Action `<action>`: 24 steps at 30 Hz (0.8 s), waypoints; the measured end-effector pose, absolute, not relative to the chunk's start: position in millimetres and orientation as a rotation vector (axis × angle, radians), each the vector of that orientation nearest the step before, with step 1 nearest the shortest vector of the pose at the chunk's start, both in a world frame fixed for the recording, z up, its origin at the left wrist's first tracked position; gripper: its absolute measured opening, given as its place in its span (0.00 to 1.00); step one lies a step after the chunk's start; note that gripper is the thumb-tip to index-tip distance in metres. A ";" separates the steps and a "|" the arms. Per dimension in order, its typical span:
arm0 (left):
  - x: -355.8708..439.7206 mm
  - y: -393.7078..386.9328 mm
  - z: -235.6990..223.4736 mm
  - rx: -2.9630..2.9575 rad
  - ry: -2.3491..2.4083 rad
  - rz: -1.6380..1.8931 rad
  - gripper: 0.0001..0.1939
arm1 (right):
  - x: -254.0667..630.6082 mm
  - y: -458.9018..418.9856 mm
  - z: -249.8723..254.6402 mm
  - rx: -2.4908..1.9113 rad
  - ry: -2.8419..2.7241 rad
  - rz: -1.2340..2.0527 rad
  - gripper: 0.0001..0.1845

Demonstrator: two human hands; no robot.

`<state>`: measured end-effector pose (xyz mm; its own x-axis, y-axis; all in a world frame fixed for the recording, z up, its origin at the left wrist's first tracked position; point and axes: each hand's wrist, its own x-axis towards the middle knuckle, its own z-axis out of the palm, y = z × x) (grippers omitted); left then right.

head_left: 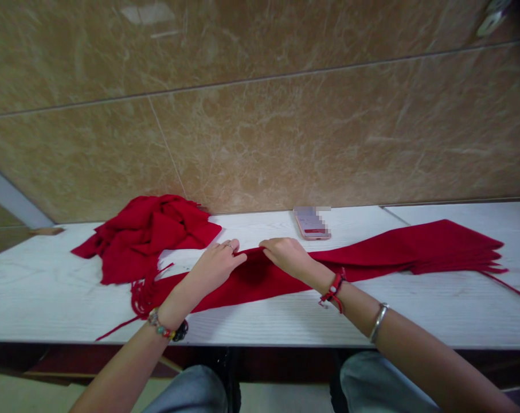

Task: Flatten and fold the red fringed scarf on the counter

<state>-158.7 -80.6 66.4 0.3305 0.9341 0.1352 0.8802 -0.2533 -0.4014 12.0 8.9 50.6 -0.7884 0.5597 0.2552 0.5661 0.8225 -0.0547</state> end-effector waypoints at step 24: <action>-172.7 -88.9 52.3 -2.389 -1.611 0.211 0.24 | 17.3 10.3 45.6 -0.897 -2.789 -0.068 0.14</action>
<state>-172.7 -88.9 52.3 0.3773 0.9258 0.0209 0.8894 -0.3560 -0.2867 17.3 10.3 45.6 -0.7924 0.5712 0.2140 0.5810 0.8136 -0.0203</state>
